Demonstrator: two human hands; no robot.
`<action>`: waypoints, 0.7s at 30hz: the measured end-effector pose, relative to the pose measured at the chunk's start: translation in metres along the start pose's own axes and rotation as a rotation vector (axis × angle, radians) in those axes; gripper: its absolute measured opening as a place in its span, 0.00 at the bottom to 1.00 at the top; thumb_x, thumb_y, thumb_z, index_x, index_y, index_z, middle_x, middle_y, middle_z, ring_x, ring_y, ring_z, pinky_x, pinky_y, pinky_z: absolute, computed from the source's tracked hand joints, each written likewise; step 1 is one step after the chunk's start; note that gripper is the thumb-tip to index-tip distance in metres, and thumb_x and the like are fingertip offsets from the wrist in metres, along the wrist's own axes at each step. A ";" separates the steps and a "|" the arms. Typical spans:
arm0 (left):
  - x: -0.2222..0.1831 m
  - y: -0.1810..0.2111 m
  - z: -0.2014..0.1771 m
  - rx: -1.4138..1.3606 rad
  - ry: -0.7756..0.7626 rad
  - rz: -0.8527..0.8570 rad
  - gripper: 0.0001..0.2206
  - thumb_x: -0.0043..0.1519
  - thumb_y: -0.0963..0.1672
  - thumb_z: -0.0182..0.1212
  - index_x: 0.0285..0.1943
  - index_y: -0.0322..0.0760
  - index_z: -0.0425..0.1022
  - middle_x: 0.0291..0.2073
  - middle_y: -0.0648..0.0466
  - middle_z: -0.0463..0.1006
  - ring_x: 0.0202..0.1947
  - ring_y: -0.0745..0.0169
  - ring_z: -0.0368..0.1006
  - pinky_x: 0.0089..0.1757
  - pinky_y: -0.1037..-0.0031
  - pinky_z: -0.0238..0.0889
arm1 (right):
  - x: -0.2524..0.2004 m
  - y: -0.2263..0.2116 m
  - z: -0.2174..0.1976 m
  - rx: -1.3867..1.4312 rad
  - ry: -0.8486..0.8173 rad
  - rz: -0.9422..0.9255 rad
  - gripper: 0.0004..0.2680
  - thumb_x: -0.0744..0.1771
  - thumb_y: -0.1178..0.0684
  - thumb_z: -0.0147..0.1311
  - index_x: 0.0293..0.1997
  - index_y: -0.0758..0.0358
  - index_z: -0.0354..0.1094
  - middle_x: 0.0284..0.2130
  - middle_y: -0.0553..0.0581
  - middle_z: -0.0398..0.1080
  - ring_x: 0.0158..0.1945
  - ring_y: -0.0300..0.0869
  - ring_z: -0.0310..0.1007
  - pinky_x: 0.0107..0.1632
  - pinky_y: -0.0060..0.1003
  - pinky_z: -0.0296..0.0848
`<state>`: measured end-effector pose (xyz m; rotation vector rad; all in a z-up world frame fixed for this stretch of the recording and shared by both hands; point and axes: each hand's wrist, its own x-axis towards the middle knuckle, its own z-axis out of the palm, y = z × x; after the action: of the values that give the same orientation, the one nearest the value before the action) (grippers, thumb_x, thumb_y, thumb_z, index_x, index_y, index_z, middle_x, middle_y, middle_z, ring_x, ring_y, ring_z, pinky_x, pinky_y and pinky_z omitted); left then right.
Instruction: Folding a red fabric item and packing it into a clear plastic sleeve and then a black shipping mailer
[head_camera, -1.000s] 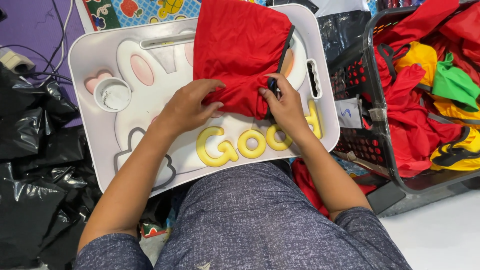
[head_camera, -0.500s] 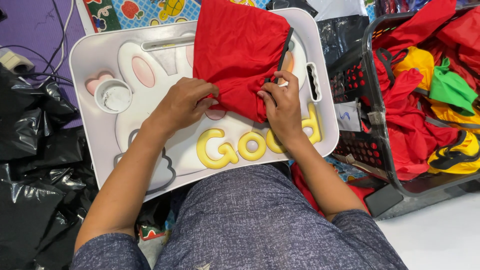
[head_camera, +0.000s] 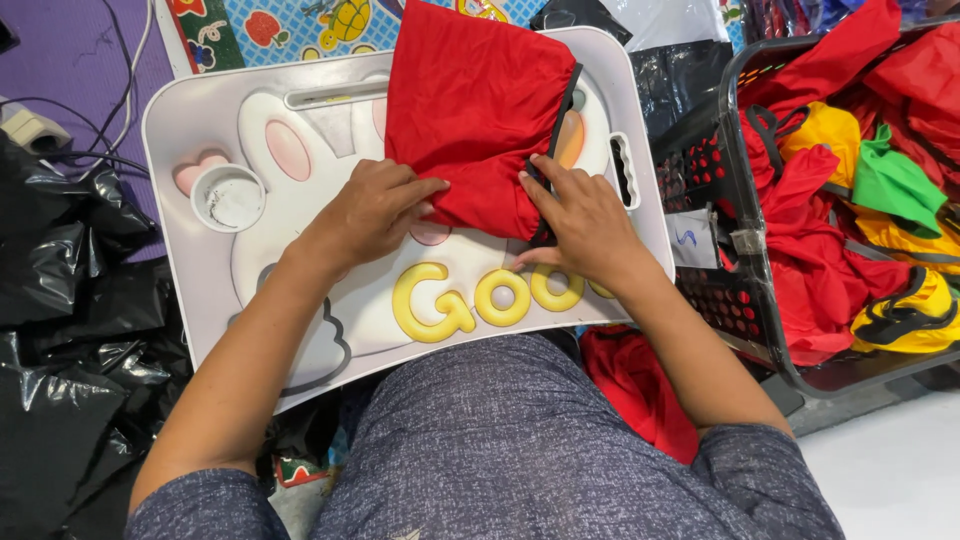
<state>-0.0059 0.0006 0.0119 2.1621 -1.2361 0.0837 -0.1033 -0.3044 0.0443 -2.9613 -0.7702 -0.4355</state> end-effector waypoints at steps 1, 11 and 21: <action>0.001 0.004 -0.004 0.019 -0.019 0.015 0.14 0.66 0.47 0.65 0.55 0.37 0.80 0.36 0.47 0.78 0.38 0.47 0.73 0.46 0.59 0.65 | 0.002 0.003 -0.004 -0.026 0.035 -0.050 0.38 0.58 0.20 0.58 0.66 0.62 0.66 0.62 0.63 0.65 0.52 0.56 0.71 0.47 0.46 0.67; 0.007 -0.015 0.010 0.045 -0.091 -0.062 0.22 0.56 0.46 0.75 0.59 0.34 0.79 0.37 0.47 0.74 0.37 0.49 0.73 0.43 0.62 0.66 | 0.018 0.038 0.022 0.232 -0.016 -0.184 0.40 0.56 0.19 0.55 0.62 0.67 0.65 0.61 0.63 0.67 0.68 0.52 0.66 0.67 0.48 0.60; 0.006 0.008 -0.011 0.146 0.208 0.190 0.06 0.50 0.42 0.68 0.35 0.40 0.80 0.51 0.52 0.74 0.58 0.46 0.69 0.52 0.58 0.62 | 0.014 0.029 0.032 0.429 0.164 -0.171 0.21 0.59 0.46 0.69 0.54 0.60 0.69 0.50 0.55 0.74 0.58 0.46 0.75 0.59 0.44 0.66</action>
<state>-0.0060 -0.0011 0.0266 2.0887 -1.3438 0.4803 -0.0693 -0.3192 0.0185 -2.4435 -0.9610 -0.4491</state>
